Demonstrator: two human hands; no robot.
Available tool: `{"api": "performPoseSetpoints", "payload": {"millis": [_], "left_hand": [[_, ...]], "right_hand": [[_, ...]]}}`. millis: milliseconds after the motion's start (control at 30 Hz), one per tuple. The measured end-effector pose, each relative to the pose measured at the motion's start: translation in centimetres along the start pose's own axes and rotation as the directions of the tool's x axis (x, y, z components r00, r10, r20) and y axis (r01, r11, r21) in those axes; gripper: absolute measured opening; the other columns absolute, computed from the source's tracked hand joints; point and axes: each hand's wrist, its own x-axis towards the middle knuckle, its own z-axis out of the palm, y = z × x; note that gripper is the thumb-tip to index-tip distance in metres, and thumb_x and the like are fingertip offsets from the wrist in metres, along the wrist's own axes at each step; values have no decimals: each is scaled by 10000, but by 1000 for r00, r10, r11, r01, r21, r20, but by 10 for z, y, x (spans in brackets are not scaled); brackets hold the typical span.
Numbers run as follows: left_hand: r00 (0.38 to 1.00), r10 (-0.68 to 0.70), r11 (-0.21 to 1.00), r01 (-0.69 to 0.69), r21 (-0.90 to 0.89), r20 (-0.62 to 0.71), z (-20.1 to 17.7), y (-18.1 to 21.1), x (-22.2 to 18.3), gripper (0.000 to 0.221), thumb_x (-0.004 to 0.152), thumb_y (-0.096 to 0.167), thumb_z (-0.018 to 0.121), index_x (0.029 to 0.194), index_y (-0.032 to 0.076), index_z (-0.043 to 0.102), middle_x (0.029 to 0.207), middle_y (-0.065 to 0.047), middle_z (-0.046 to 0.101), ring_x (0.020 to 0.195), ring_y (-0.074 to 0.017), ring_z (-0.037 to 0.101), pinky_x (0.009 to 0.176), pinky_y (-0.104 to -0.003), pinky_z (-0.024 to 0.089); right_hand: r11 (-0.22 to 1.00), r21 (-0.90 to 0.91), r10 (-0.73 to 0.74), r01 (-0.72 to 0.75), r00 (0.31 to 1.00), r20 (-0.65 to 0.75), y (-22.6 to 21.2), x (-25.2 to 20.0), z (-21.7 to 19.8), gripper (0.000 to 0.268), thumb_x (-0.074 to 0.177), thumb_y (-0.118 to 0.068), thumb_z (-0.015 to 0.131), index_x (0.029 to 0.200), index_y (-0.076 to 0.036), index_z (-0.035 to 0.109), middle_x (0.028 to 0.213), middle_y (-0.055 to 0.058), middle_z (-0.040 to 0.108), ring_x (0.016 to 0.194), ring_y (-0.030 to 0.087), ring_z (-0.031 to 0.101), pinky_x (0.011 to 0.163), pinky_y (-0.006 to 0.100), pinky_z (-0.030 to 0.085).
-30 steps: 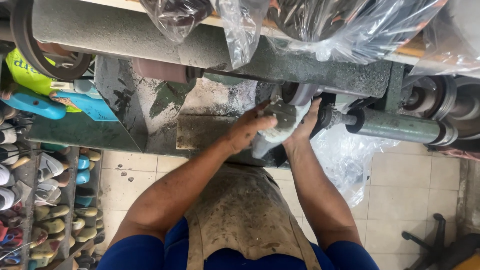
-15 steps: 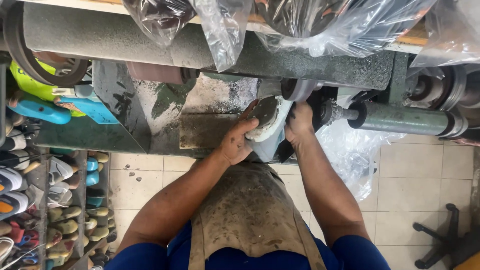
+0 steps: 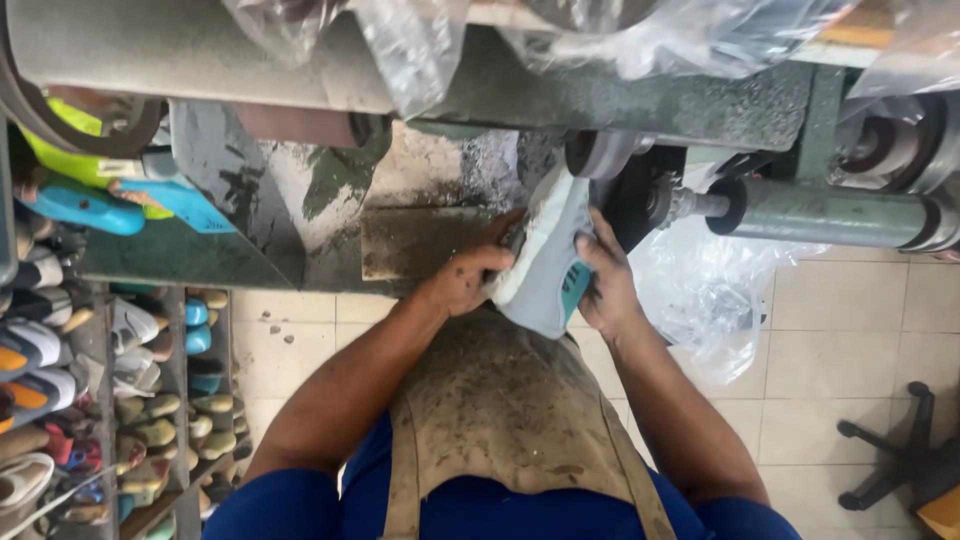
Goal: Grinding and polishing the sole of a shoe using a specialized shoe repair machine
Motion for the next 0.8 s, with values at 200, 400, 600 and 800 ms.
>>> {"api": "performPoseSetpoints", "payload": {"millis": [200,400,600,800], "left_hand": [[999,-52,997,53,-54,15,-19,-27,7,769,930,97,619,1609,213,277,1335,-234,571,1016,-313,624,853,-440,488],[996,-86,992,88,-88,25,-27,-62,28,648,1022,180,531,1610,232,263,1542,-210,478,1209,-391,643,966,-574,561],[971,-231,973,229,-39,-55,22,-22,52,617,950,470,634,1464,161,490,1240,-238,697,935,-375,752,815,-646,600],[978,-206,963,207,170,-24,40,23,40,461,966,385,604,1276,47,648,1170,-152,729,988,-268,719,914,-489,560]], "right_hand": [[976,-215,10,-41,990,-141,-45,-15,14,489,901,-109,683,1380,-165,604,1105,111,693,1019,275,735,924,372,609],[975,-211,26,-66,982,-188,-53,21,-1,446,873,-240,731,1304,-133,685,1107,135,731,1052,321,733,997,471,553],[936,-350,-28,-49,976,-214,-64,25,29,349,936,-274,717,1259,-144,703,1095,115,736,1044,215,713,1003,384,543],[881,-434,60,-188,955,-292,-79,-6,63,465,911,-416,671,1331,-216,655,1030,72,709,965,227,683,927,373,537]]}}
